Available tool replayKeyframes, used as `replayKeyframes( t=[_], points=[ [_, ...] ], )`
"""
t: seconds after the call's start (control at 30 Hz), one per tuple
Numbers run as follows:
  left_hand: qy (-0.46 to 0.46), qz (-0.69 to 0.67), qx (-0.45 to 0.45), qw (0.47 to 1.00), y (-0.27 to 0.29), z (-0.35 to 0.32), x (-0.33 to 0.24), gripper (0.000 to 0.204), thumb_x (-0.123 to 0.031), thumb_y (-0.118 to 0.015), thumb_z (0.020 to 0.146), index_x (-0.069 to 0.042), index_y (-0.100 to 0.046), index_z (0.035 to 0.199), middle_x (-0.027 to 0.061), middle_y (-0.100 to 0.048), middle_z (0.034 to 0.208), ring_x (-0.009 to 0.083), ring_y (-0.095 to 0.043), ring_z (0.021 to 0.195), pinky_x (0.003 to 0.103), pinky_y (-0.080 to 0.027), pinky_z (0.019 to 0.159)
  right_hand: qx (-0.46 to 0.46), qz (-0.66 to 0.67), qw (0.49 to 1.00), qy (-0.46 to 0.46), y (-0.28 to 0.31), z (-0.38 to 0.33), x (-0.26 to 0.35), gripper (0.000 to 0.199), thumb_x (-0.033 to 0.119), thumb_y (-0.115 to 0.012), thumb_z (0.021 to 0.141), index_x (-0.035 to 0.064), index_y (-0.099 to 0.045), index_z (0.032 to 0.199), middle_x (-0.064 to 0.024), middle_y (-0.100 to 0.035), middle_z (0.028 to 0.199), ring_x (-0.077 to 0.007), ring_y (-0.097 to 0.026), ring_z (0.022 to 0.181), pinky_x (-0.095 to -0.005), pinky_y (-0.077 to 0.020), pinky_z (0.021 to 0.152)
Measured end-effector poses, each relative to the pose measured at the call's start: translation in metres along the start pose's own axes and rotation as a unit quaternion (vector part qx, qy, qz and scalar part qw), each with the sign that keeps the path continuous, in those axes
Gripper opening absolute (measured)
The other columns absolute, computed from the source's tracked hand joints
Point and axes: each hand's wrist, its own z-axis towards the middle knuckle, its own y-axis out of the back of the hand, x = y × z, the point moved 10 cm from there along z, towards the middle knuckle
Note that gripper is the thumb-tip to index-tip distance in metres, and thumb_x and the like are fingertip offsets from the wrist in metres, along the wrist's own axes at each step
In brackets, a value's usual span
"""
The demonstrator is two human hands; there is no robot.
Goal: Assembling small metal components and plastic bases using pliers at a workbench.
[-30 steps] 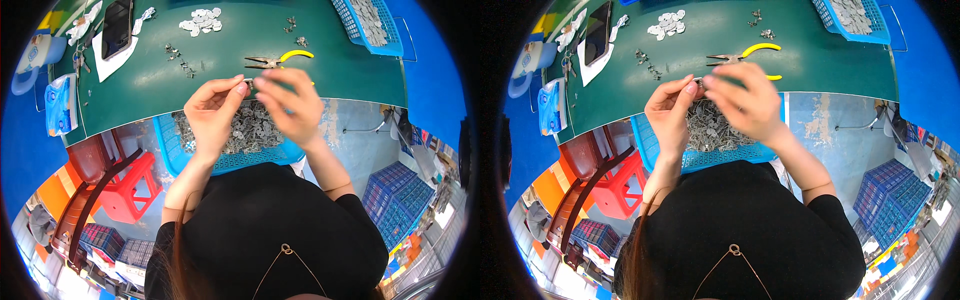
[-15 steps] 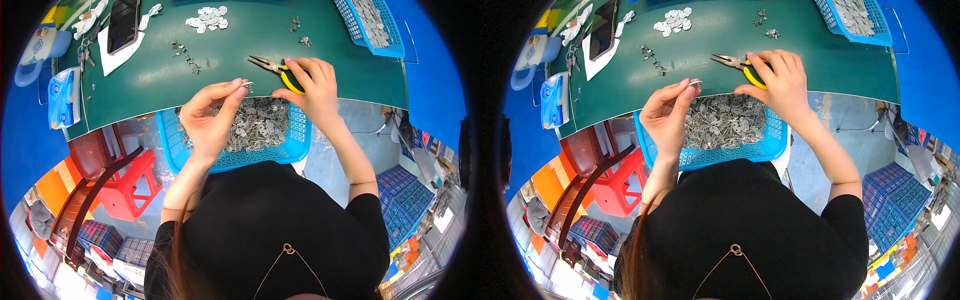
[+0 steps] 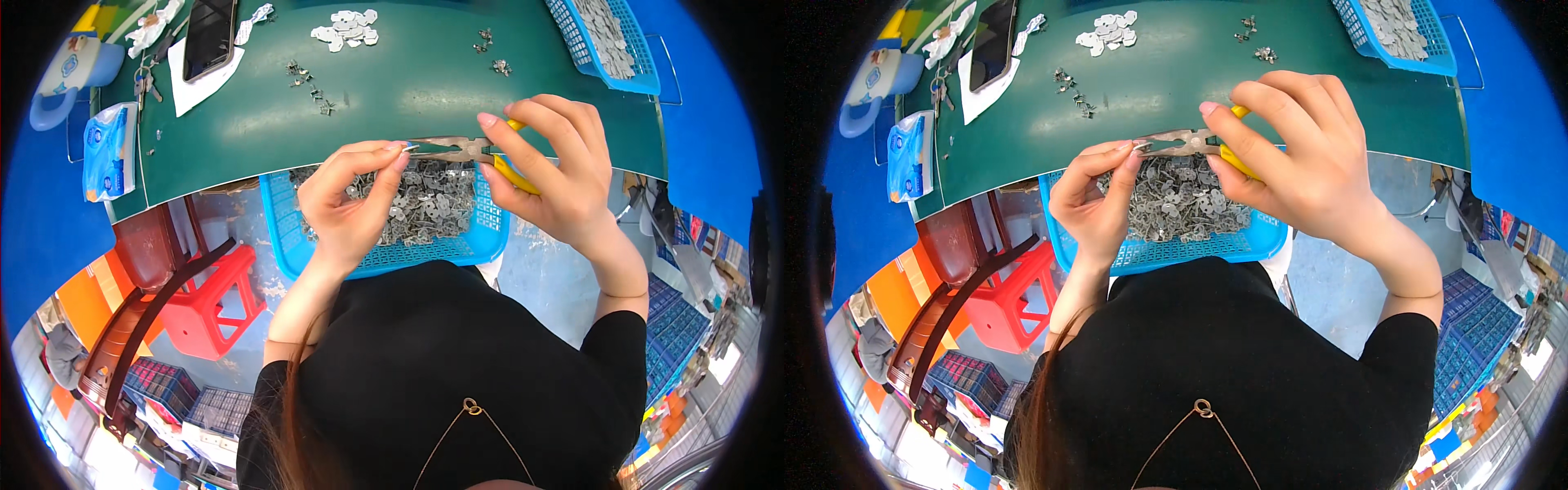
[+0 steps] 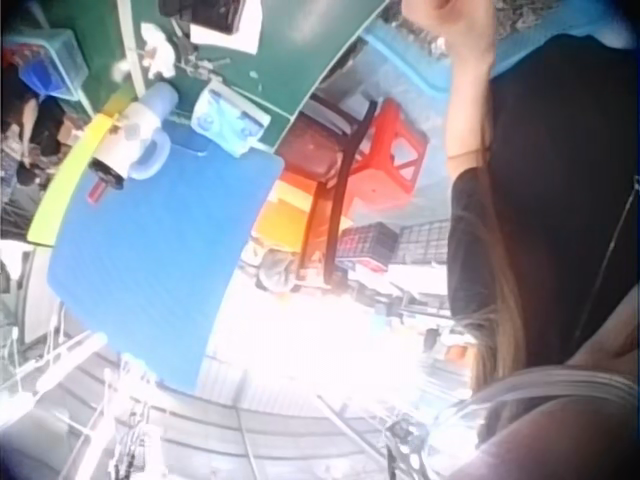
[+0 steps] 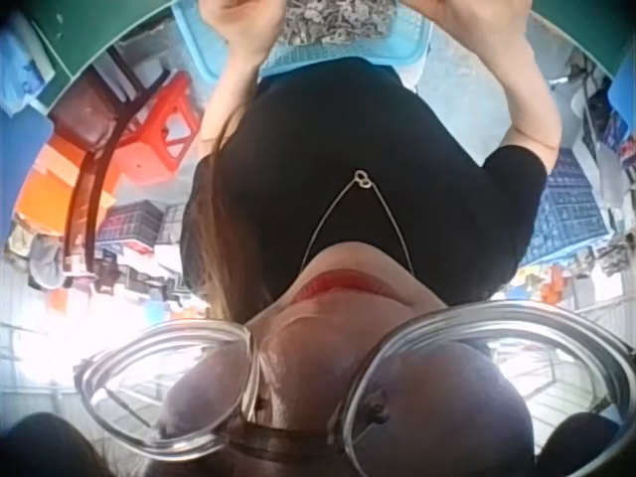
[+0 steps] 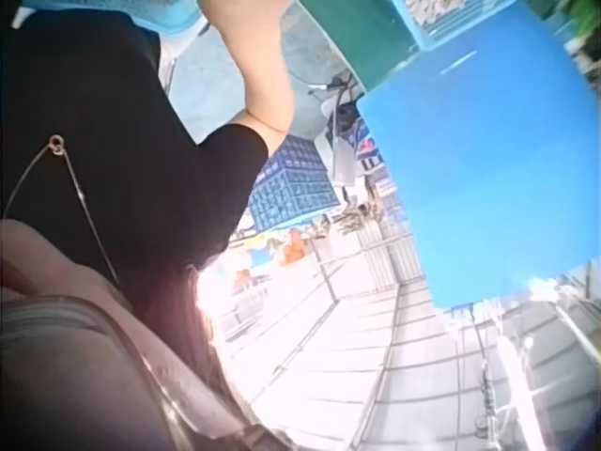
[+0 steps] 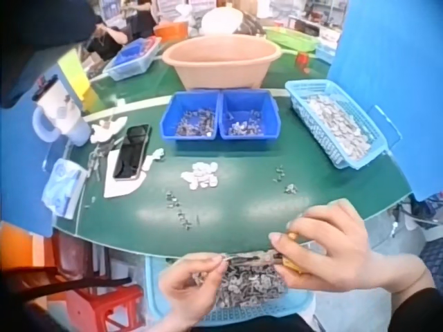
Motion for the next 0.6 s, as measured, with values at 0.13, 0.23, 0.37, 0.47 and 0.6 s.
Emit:
replayKeyframes(
  t=[0.13, 0.23, 0.37, 0.47, 0.6],
  points=[
    [-0.037, 0.047, 0.03, 0.998, -0.003, -0.001, -0.01, 0.015, 0.011, -0.068, 0.075, 0.002, -0.065, 0.086, 0.013, -0.068, 0.087, 0.0177, -0.065, 0.082, 0.026, -0.049, 0.076, 0.003, -0.034, 0.999, 0.035, 0.005, 0.002, 0.005, 0.043, 0.012, -0.075, 0.06, 0.0063, -0.068, 0.102, -0.009, -0.059, 0.097, -0.0262, -0.057, 0.086, -0.0356, -0.0455, 0.068],
    [-0.045, 0.069, 0.051, 0.995, -0.006, -0.001, -0.015, 0.015, 0.012, -0.068, 0.074, 0.002, -0.065, 0.086, 0.0132, -0.068, 0.086, 0.0182, -0.065, 0.082, 0.026, -0.049, 0.075, 0.014, -0.04, 0.997, 0.065, 0.006, 0.003, 0.012, 0.043, 0.011, -0.075, 0.06, 0.0056, -0.068, 0.102, -0.0095, -0.058, 0.096, -0.0265, -0.057, 0.085, -0.0362, -0.0455, 0.067],
    [-0.08, 0.089, 0.046, 0.992, -0.007, 0.001, -0.021, 0.015, 0.008, -0.071, 0.072, -0.001, -0.065, 0.083, 0.0118, -0.069, 0.082, 0.0213, -0.068, 0.075, 0.026, -0.053, 0.065, 0.014, -0.061, 0.993, 0.101, 0.007, 0.006, 0.021, 0.041, 0.011, -0.075, 0.061, 0.0034, -0.067, 0.1, -0.0107, -0.057, 0.095, -0.0268, -0.057, 0.083, -0.0362, -0.0451, 0.064],
    [-0.093, 0.091, 0.055, 0.99, -0.008, 0.0, -0.023, 0.015, 0.008, -0.071, 0.072, 0.0, -0.065, 0.083, 0.0114, -0.069, 0.082, 0.0213, -0.068, 0.073, 0.027, -0.053, 0.064, 0.006, -0.071, 0.99, 0.121, 0.009, 0.011, 0.026, 0.033, 0.011, -0.072, 0.06, 0.0008, -0.066, 0.091, -0.0103, -0.057, 0.092, -0.0252, -0.057, 0.081, -0.0341, -0.0448, 0.062],
    [-0.104, 0.093, 0.059, 0.989, -0.009, 0.0, -0.025, 0.015, 0.009, -0.071, 0.072, 0.0, -0.065, 0.083, 0.0115, -0.069, 0.081, 0.0212, -0.068, 0.073, 0.027, -0.053, 0.063, 0.007, -0.075, 0.987, 0.142, 0.011, 0.014, 0.032, 0.025, 0.01, -0.068, 0.059, -0.0015, -0.063, 0.081, -0.0092, -0.057, 0.089, -0.0226, -0.056, 0.079, -0.0313, -0.0437, 0.06]
  ],
)
